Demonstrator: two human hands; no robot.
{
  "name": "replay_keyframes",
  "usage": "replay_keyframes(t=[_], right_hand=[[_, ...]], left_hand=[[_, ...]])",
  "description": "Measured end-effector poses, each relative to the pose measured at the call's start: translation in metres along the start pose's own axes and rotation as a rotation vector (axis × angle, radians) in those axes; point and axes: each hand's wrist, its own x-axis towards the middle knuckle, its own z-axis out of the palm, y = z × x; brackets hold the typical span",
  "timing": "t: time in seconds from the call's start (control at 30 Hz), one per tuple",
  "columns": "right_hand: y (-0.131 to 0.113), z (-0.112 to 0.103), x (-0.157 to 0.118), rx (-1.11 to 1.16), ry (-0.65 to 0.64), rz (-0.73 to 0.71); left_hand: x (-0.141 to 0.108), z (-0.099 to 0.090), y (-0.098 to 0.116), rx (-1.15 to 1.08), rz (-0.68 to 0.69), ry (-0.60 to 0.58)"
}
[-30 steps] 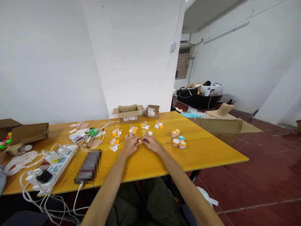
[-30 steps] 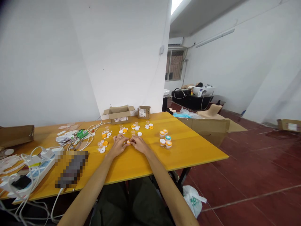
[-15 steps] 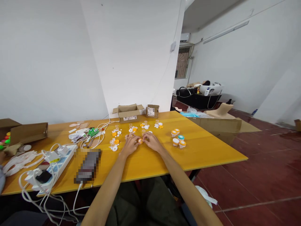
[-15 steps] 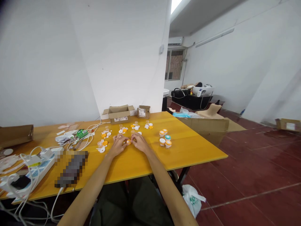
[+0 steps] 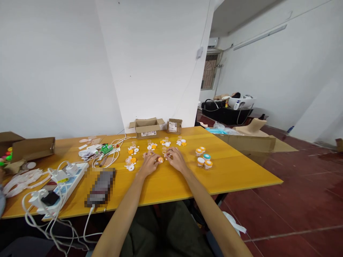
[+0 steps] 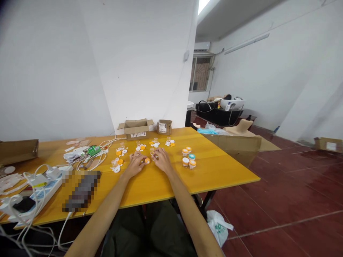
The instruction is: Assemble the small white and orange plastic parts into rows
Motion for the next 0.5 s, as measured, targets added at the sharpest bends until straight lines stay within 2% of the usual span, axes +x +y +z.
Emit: replay_keyframes(t=[0.23,0.5], right_hand=[[-0.018,0.005,-0.001,0.046,-0.121,-0.128],[-0.01,0.008,-0.004,0.009,-0.142,-0.126]], left_hand=[[0.0,0.004,-0.005,0.016,0.026,0.003],[0.0,0.006,-0.008,0.025,0.029,0.02]])
